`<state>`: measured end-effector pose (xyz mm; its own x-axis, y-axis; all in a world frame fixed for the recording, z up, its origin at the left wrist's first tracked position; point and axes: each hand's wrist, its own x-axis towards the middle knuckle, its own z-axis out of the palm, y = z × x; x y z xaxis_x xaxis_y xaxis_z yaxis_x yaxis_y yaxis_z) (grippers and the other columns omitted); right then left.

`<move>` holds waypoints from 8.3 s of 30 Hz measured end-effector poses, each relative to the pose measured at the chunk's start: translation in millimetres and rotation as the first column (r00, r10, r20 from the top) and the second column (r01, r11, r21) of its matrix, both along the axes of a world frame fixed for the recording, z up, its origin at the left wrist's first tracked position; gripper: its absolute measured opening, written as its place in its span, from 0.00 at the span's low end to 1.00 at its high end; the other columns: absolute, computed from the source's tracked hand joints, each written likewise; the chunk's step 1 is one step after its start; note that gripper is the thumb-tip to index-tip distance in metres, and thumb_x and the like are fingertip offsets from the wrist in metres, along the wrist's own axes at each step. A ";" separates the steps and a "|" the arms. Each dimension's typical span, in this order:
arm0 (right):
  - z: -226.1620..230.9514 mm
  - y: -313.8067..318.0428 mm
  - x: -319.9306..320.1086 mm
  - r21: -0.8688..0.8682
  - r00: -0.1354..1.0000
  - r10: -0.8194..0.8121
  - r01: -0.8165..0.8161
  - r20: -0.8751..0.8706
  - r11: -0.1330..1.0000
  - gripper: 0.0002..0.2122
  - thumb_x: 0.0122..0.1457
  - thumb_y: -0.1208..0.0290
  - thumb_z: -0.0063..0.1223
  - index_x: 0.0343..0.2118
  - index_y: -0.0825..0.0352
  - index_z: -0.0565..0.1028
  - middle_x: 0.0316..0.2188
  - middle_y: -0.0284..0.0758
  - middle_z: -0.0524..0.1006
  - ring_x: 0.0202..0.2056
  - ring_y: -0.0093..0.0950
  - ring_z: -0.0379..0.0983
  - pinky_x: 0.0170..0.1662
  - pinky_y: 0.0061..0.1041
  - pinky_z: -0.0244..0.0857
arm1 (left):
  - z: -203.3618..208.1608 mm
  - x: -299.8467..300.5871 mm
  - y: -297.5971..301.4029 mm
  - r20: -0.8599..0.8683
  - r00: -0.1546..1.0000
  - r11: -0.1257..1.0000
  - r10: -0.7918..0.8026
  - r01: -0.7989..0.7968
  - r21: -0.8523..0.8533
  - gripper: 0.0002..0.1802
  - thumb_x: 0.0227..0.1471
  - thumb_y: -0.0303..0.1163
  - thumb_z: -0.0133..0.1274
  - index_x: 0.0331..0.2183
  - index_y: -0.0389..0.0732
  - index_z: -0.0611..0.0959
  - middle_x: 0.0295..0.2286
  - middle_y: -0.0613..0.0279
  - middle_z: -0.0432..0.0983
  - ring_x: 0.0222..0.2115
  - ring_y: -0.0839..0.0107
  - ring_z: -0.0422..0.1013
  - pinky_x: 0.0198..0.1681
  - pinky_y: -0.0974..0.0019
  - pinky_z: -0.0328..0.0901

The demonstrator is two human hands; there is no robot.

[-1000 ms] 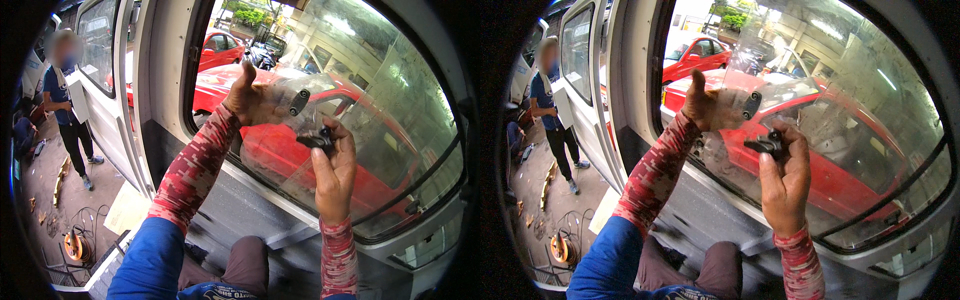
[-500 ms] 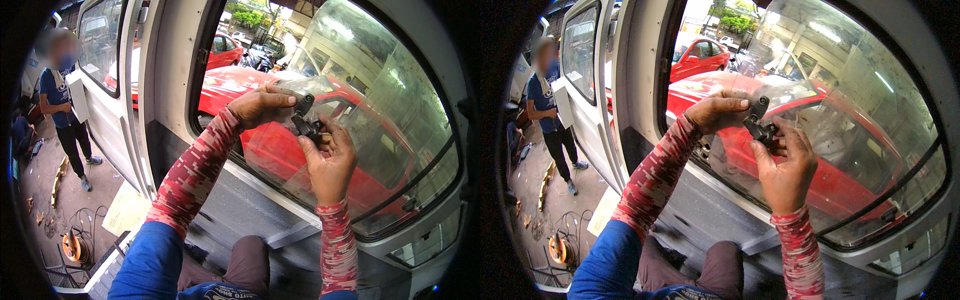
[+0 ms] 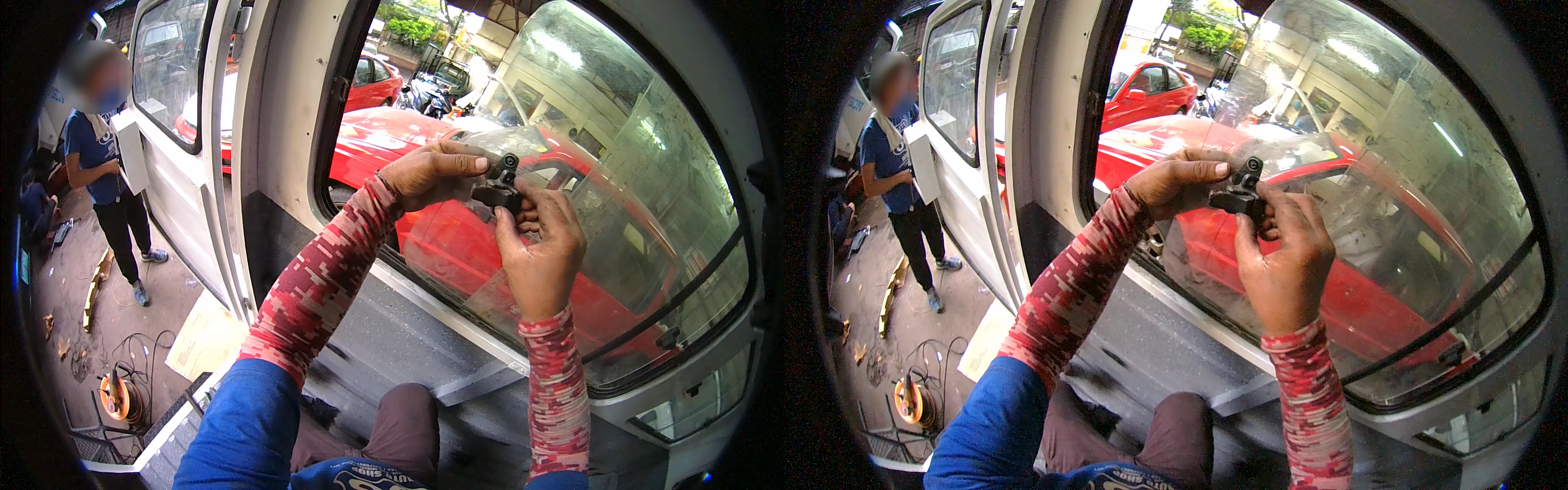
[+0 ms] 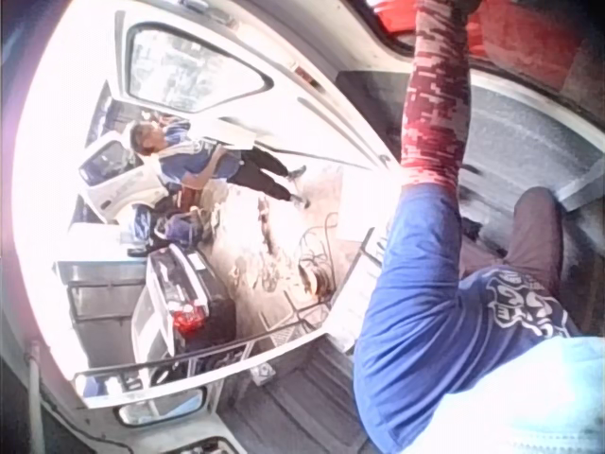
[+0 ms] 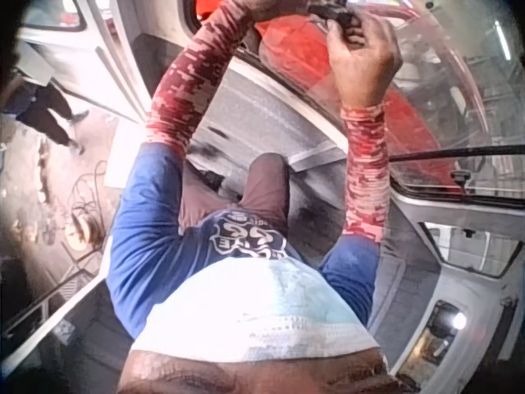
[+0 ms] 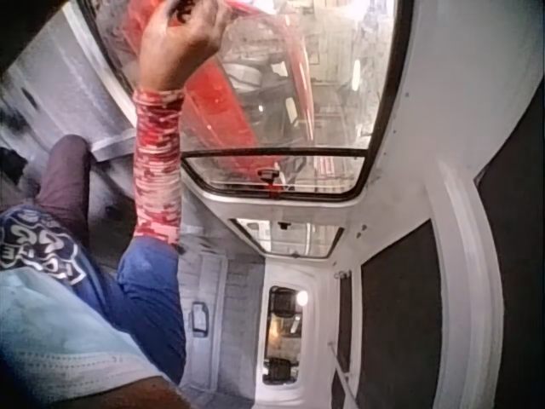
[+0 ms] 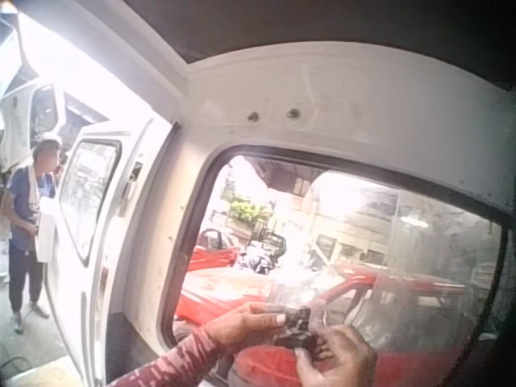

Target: The person sits inside the cargo area of a van and uses a screwdriver to install a door lock mechanism into the sliding door frame. They align the lock, insert screws, and tighten them to secure the assembly.

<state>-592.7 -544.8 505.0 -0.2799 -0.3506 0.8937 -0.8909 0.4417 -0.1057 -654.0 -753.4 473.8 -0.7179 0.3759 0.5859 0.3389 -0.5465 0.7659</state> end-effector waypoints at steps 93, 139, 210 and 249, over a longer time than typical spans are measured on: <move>12.4 -6.5 -12.4 0.034 0.811 -0.324 0.388 -0.487 0.921 0.23 0.42 0.66 0.71 0.46 0.52 0.82 0.35 0.25 0.72 0.43 0.31 0.66 0.47 0.38 0.55 | 13.8 24.4 0.3 -0.117 0.937 0.915 0.328 -0.346 -0.209 0.23 0.49 0.42 0.66 0.44 0.39 0.83 0.35 0.69 0.78 0.34 0.80 0.69 0.39 0.73 0.64; 8.3 -6.6 -27.5 0.064 0.823 -0.116 0.181 -0.556 0.981 0.40 0.44 0.66 0.69 0.64 0.58 0.66 0.53 0.31 0.74 0.52 0.33 0.68 0.55 0.41 0.55 | 16.1 16.7 4.0 -0.082 0.973 0.971 0.216 -0.223 -0.082 0.41 0.54 0.71 0.47 0.52 0.44 0.77 0.34 0.65 0.77 0.31 0.76 0.65 0.35 0.68 0.59; -13.6 58.6 51.4 -0.398 0.789 0.467 -0.310 0.400 0.864 0.06 0.58 0.88 0.53 0.36 0.71 0.73 0.32 0.36 0.78 0.30 0.20 0.76 0.36 0.19 0.72 | 11.8 39.7 -0.3 -0.252 0.899 0.917 0.358 -0.389 -0.086 0.34 0.51 0.44 0.64 0.54 0.32 0.77 0.44 0.59 0.79 0.44 0.72 0.73 0.50 0.66 0.68; 93.1 -0.2 -24.9 0.676 0.805 0.345 0.093 -0.484 0.731 0.16 0.45 0.89 0.59 0.39 0.70 0.78 0.34 0.38 0.76 0.35 0.37 0.74 0.38 0.34 0.71 | 4.3 32.9 12.8 -0.215 0.865 0.884 0.453 -0.467 -0.017 0.23 0.47 0.33 0.69 0.44 0.38 0.80 0.32 0.69 0.79 0.30 0.81 0.72 0.34 0.76 0.68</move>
<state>-617.6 -545.0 598.1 0.2663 -0.8792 0.3952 -0.7374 0.0782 0.6709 -621.1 -740.6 478.2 -0.6900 0.0746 0.7199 0.6880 -0.2415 0.6844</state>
